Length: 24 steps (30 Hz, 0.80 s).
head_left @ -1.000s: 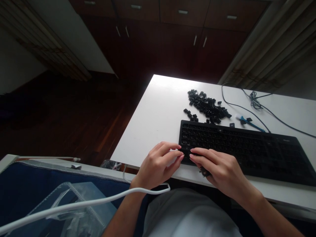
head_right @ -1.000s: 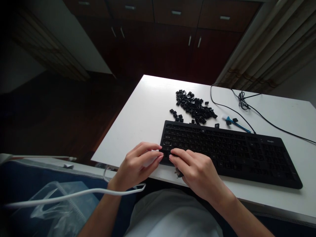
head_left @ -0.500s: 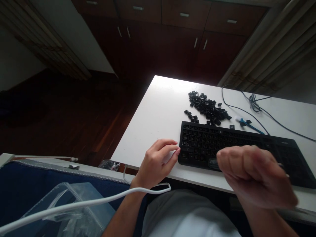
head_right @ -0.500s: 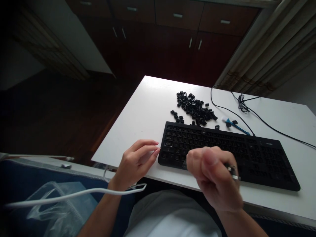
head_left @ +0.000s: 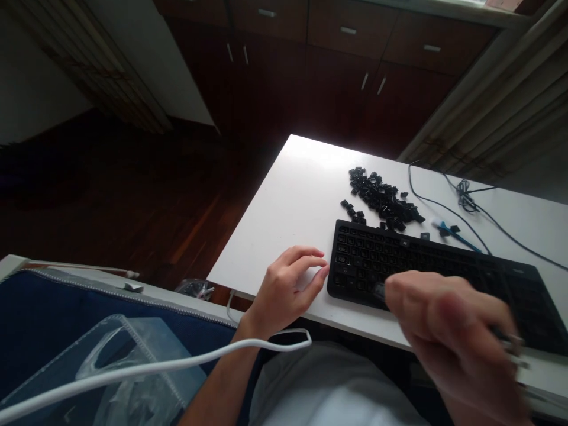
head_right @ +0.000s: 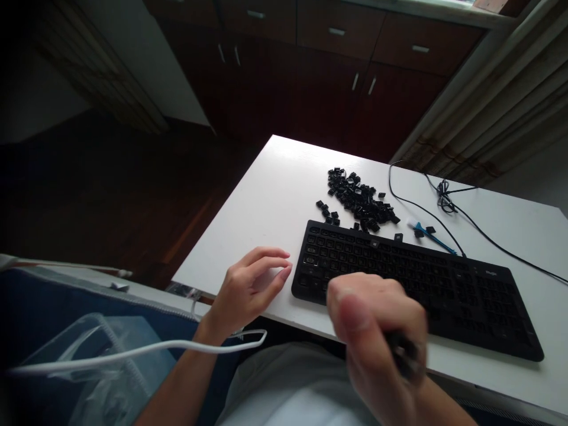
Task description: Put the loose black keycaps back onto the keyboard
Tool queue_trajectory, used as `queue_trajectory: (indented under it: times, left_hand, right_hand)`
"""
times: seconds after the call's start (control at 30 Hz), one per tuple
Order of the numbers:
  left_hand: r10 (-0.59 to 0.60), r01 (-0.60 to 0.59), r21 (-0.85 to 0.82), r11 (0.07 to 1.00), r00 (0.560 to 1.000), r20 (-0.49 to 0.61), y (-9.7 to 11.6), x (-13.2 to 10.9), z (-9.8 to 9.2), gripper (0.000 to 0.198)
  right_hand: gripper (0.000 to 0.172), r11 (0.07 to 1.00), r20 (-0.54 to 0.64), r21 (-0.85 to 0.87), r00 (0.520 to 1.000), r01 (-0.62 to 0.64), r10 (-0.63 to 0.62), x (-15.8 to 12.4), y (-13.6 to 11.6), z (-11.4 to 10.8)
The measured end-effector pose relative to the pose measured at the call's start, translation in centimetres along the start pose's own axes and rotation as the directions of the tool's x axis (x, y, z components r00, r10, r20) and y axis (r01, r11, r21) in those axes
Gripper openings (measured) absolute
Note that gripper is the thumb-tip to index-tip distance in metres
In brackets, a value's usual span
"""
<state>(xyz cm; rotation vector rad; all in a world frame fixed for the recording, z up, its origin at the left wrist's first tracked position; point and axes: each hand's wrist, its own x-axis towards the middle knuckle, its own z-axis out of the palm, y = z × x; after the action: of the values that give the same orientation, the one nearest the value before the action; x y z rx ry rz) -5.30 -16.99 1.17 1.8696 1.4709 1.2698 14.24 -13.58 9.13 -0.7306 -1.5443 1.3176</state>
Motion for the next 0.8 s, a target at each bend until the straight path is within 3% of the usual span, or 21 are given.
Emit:
queue_trajectory:
  times: [0.1,0.17,0.2,0.27,0.33,0.4,0.47,0.6,0.7,0.8]
  left_hand:
    - [0.171,-0.178,0.068,0.982,0.98,0.105,0.1,-0.1,0.2,0.027]
    - [0.259,-0.292,0.153,0.944,0.944,0.206,0.2,-0.1,0.3,0.034]
    - [0.281,-0.332,0.194,0.923,0.927,0.25,0.3,-0.1,0.4,0.035]
    - [0.299,-0.381,0.252,0.89,0.903,0.309,0.4,0.1,0.5,0.035]
    - [0.316,-0.413,0.279,0.867,0.888,0.335,0.5,0.3,0.7,0.034]
    - [0.351,-0.449,0.286,0.847,0.875,0.334,0.4,0.4,0.8,0.035]
    - [0.376,-0.469,0.28,0.838,0.867,0.328,0.4,0.4,0.9,0.035]
    - [0.342,-0.44,0.25,0.863,0.871,0.352,0.7,0.9,0.8,0.035]
    - [0.323,-0.417,0.212,0.884,0.872,0.367,1.5,2.7,0.8,0.033]
    - [0.34,-0.403,0.117,0.908,0.87,0.357,2.3,6.1,1.7,0.026]
  right_hand:
    - [0.051,0.999,-0.075,-0.041,0.997,-0.017,0.014,-0.1,-2.0,-2.4]
    - [0.043,0.961,-0.137,-0.274,0.99,-0.023,-0.016,0.1,-1.8,-4.7]
    - [0.031,0.878,-0.101,-0.477,0.994,-0.02,-0.033,0.3,-1.1,-6.1]
    - [0.013,0.553,0.019,-0.83,0.995,0.069,-0.096,0.7,0.7,-9.1]
    - [0.025,0.33,0.096,-0.938,0.994,0.11,-0.056,1.1,2.4,-12.0]
    - [0.037,0.224,0.139,-0.966,0.99,0.133,0.012,1.5,3.7,-14.2]
    - [0.043,0.201,0.182,-0.965,0.981,0.166,0.064,1.7,4.5,-15.4]
    - [0.037,0.263,0.259,-0.939,0.96,0.222,0.111,2.1,5.4,-15.4]
    - [0.028,0.352,0.26,-0.912,0.961,0.21,0.099,2.7,6.0,-15.2]
    - [0.026,0.492,0.242,-0.854,0.966,0.168,0.091,3.5,5.9,-15.3]
